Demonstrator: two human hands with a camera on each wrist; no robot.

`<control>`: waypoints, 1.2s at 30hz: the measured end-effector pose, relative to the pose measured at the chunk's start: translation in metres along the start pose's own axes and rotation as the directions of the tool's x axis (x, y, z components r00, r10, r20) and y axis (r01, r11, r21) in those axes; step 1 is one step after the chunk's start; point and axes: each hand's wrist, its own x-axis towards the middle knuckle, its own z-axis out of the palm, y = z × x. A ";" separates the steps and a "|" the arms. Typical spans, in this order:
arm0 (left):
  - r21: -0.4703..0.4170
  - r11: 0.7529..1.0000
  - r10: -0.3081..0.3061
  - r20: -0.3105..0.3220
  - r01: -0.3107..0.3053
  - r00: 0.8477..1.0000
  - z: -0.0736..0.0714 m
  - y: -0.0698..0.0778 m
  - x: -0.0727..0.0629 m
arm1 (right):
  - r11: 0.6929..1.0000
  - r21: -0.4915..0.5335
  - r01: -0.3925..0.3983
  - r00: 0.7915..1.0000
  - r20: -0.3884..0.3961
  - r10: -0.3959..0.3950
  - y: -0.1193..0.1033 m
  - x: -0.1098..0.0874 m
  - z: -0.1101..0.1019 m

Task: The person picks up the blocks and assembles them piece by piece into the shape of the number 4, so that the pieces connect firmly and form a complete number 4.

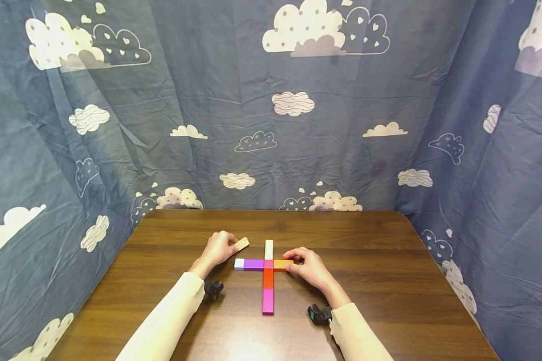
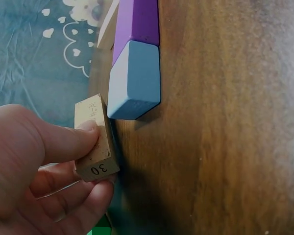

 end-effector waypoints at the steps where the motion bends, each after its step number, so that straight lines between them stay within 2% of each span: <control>1: -0.005 1.000 0.001 -0.004 -0.001 1.000 0.000 -0.001 0.000 | 1.000 -0.003 -0.002 1.000 -0.001 0.002 0.000 0.000 0.000; 7: -0.052 0.998 -0.029 0.005 0.029 1.000 0.000 -0.005 0.001 | 1.000 -0.013 0.000 1.000 -0.003 0.000 0.003 0.000 0.001; 13: -0.161 0.984 -0.082 0.010 0.082 0.997 0.001 -0.008 -0.002 | 1.000 0.002 0.006 1.000 -0.002 -0.006 0.003 -0.001 0.002; 20: -0.248 0.954 -0.175 -0.011 0.167 0.984 0.000 -0.009 -0.005 | 1.000 0.012 0.005 1.000 -0.018 -0.005 0.004 0.001 0.004; 25: -0.267 0.941 -0.225 -0.045 0.206 0.973 0.000 -0.007 -0.005 | 1.000 0.027 0.014 1.000 -0.027 -0.013 0.004 0.002 0.005; 28: -0.274 0.937 -0.236 -0.044 0.216 0.971 0.000 -0.006 -0.006 | 1.000 0.023 0.016 1.000 -0.025 -0.016 0.003 0.002 0.004; 34: -0.327 0.915 -0.250 0.003 0.237 0.968 0.002 -0.003 -0.007 | 1.000 -0.001 0.017 1.000 -0.012 -0.017 0.006 0.002 0.001; 36: -0.322 0.917 -0.246 0.006 0.235 0.969 0.003 -0.003 -0.007 | 1.000 0.004 0.024 1.000 -0.011 -0.024 0.007 0.002 0.001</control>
